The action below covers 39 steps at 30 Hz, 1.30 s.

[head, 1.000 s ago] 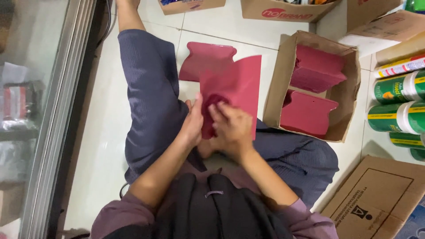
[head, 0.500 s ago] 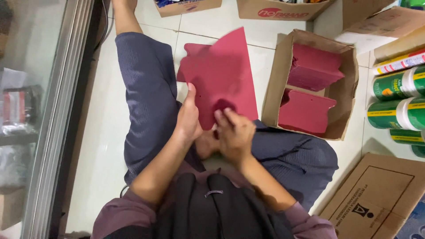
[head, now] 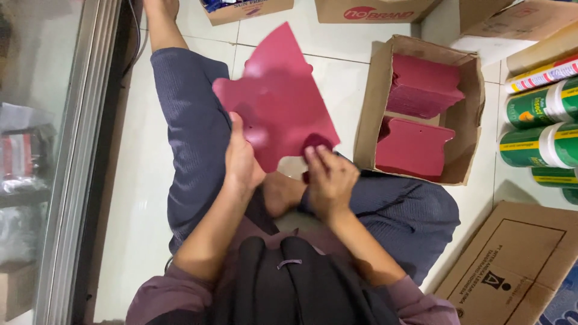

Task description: A person sitting on the floor is wiping and inspecting pink toast-shaped plastic parts one by one before organizing them.

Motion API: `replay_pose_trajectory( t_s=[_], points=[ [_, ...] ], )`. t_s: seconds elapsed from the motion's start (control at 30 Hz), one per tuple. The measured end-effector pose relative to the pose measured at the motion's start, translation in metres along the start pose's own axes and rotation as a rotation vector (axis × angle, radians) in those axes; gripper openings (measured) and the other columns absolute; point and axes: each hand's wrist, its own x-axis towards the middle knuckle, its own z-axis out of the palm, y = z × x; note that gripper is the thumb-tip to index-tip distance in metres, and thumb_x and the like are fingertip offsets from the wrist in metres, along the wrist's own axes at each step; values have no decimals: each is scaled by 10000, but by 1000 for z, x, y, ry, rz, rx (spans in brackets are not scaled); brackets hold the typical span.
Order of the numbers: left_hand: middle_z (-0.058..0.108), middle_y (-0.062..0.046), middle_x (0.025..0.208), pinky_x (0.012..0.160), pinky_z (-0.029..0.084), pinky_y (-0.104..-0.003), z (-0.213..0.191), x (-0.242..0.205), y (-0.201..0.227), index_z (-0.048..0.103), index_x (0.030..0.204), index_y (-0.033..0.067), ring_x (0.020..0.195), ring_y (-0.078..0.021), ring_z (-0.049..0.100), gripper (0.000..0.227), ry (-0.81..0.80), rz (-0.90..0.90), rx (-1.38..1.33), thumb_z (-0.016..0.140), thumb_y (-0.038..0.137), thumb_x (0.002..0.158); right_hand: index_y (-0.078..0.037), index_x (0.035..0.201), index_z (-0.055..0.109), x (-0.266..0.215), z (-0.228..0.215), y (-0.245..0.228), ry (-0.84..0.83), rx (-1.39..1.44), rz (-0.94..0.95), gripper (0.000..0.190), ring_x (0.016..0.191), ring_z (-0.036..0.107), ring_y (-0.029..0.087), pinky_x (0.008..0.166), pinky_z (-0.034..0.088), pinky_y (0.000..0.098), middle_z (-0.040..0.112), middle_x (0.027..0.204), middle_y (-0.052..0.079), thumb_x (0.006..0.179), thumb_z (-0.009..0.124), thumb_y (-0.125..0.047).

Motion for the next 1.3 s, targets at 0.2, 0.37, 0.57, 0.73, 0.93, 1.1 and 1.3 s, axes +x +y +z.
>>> replay_pose_trajectory(
  t_s=[0.2, 0.37, 0.57, 0.73, 0.93, 1.1, 1.3],
  points=[
    [684, -124, 1233, 981, 510, -524, -23, 18, -5, 538, 1419, 105, 1103, -301, 675, 447, -16, 331, 444, 634, 296, 1027, -84, 1210, 767, -38, -13, 78, -424, 507, 961, 279, 1104, 628, 461, 970, 454, 511, 697, 1152, 218, 979, 610, -84],
    [665, -118, 1275, 1000, 451, -575, -15, 17, -39, 623, 1365, 209, 1197, -391, 622, 332, -266, 931, 1373, 558, 287, 1048, -127, 1218, 762, 16, -52, 33, -490, 805, 1035, 335, 1137, 681, 306, 990, 483, 419, 755, 1195, 132, 1021, 571, -320],
    [646, -40, 1387, 1124, 285, -695, 1, 15, -89, 661, 1359, 306, 1290, -320, 588, 383, -505, 1539, 1671, 636, 171, 1002, -66, 1171, 761, -3, -42, 38, -318, 710, 1327, 392, 1025, 635, 205, 963, 486, 409, 742, 1061, 102, 972, 685, -395],
    [393, -161, 1615, 1129, 134, -778, -5, 24, -76, 438, 1562, 253, 1497, -399, 320, 921, -456, 1322, 1863, 886, 198, 760, -89, 1141, 750, -19, -53, 117, 85, 434, 1494, 388, 982, 618, 312, 919, 444, 523, 693, 1048, 166, 926, 758, -411],
    [422, -248, 1562, 1126, 43, -781, -37, 53, -58, 545, 1471, 121, 1487, -440, 331, 668, -402, 958, 1989, 776, 284, 866, -122, 1028, 735, -42, -89, 286, 185, 251, 1354, 296, 909, 609, 245, 817, 445, 413, 645, 923, 103, 949, 732, -407],
    [376, -242, 1553, 1100, 71, -796, -39, 54, -56, 511, 1463, 90, 1461, -448, 323, 629, -426, 919, 1984, 684, 314, 901, -51, 1177, 717, -17, -70, 325, -113, 263, 1331, 407, 940, 611, 156, 826, 472, 270, 699, 1065, 58, 998, 593, -395],
    [441, -224, 1527, 1115, -72, -783, -36, 51, -64, 536, 1460, 122, 1477, -421, 342, 541, -474, 823, 1951, 680, 278, 962, -44, 1364, 617, -21, -21, 337, -326, -41, 1268, 666, 1258, 591, 423, 1026, 434, 543, 662, 1288, 248, 1049, 655, -630]
  ],
)
